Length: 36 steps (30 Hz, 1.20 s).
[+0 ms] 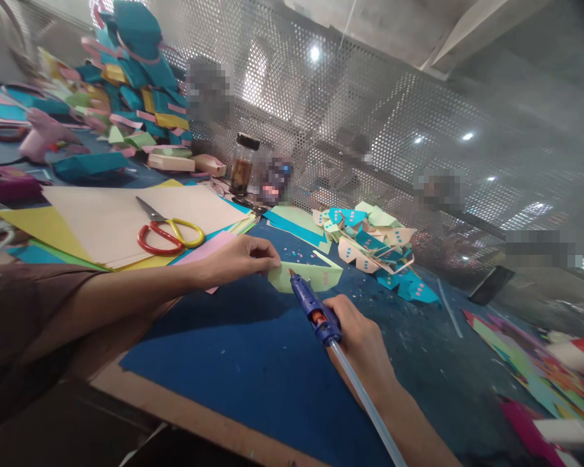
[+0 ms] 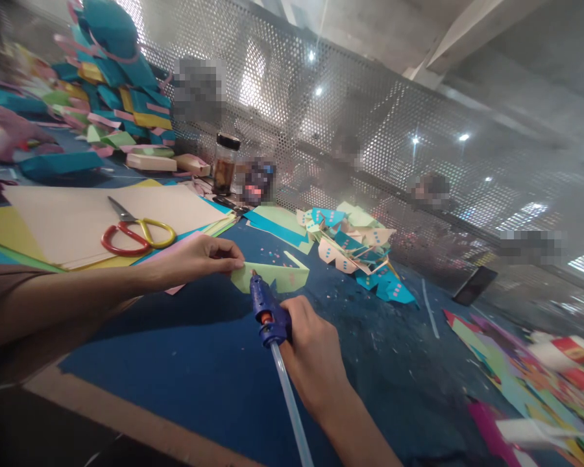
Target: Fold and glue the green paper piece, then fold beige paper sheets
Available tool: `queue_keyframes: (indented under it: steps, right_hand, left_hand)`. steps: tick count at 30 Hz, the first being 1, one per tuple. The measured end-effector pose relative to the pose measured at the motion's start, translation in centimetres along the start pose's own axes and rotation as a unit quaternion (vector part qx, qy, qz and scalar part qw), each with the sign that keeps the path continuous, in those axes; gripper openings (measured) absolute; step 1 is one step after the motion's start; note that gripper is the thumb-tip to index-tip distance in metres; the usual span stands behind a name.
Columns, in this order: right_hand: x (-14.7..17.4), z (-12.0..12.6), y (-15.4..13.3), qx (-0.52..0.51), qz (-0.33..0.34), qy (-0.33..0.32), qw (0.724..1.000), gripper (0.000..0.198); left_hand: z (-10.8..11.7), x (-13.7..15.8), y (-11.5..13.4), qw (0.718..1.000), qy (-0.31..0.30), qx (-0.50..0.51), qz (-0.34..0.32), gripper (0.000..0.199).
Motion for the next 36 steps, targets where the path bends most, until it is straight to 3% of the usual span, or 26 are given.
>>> queue_keyframes:
  steps: [29,36]
  right_hand:
    - [0.3,0.1,0.3,-0.006,-0.002,-0.001,1.0,0.009]
    - [0.7,-0.1,0.9,-0.033,-0.027,-0.014,0.999,0.01]
  left_hand:
    - [0.0,-0.3,-0.9,1.0,-0.005,0.015,0.003,0.027]
    - [0.3,-0.9,-1.9,0.999,0.004,0.038,-0.004,0.027]
Point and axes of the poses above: each hand's wrist, its own x-axis away from the middle knuckle, its own z-axis out of the back of the hand, y = z × x, the point moved 8 cm from there along -x, towards the middle knuckle, and after that the axes turned 7 degrees about y, right-handed, at the moved point
